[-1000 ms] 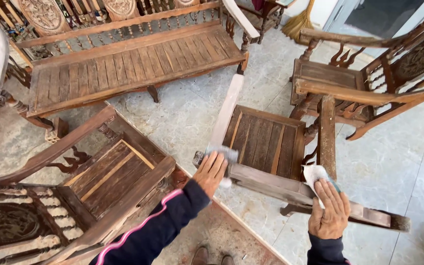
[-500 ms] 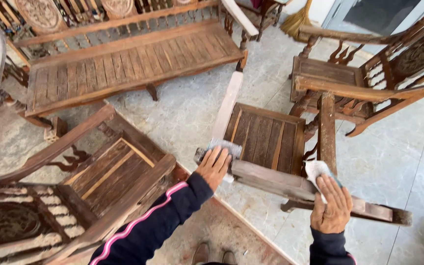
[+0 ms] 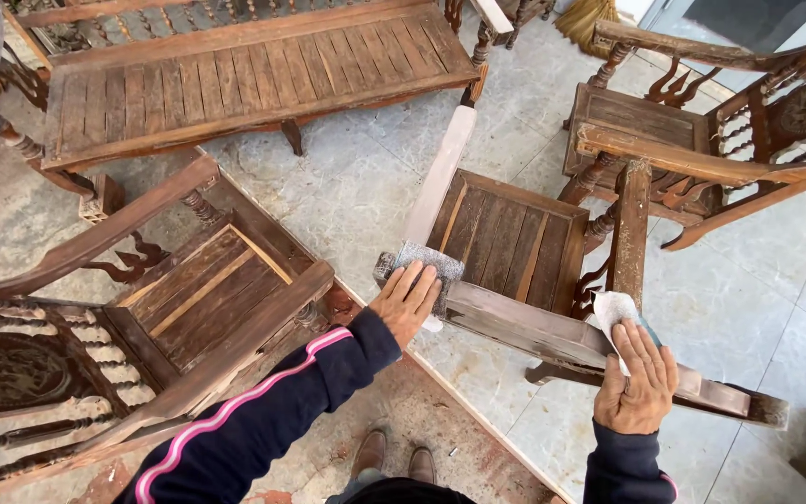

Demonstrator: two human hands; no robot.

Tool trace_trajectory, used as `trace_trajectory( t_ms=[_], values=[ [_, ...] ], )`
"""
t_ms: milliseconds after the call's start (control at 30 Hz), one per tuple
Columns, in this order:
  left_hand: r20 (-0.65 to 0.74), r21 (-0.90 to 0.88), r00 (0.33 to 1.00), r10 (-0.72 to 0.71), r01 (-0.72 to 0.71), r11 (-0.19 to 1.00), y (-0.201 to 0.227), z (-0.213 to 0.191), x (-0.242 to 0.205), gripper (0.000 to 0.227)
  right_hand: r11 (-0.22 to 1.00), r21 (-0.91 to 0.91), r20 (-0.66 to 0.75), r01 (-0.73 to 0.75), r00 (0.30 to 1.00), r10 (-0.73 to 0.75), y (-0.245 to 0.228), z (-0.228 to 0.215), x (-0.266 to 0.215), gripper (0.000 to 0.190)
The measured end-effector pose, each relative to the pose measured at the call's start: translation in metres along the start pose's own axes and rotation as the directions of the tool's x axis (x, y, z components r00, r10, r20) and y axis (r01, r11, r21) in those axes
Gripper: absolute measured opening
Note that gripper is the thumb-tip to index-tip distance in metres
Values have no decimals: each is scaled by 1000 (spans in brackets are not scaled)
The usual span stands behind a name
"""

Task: Sand and clean wooden chairs using sandpaper and a cloth.

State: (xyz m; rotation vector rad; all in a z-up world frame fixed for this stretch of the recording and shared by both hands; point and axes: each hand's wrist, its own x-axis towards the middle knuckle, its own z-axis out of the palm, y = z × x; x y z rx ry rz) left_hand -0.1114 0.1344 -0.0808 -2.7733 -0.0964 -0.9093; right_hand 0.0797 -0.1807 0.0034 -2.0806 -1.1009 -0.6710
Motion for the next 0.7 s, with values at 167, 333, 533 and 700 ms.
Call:
trace_trajectory(
  t_ms=[167,333,533,700],
  values=[
    [49,-32,999,-3,5,999,-9,-1,17,46,999,30,-43,37,998,-35,-2,4,-4,31],
    [8,-55,1000,-23,23,998,-1,-10,3,48,1000,-2,-3,9,1000,-9,4,2,-1,34],
    [91,-24,994,-52,54,998,1,-13,3,51,999,29,-35,39,999,-38,1,3,-4,31],
    [43,-31,998,36,-35,999,-13,7,5,48,999,8,-27,37,999,-37,9,5,-7,31]
  ],
)
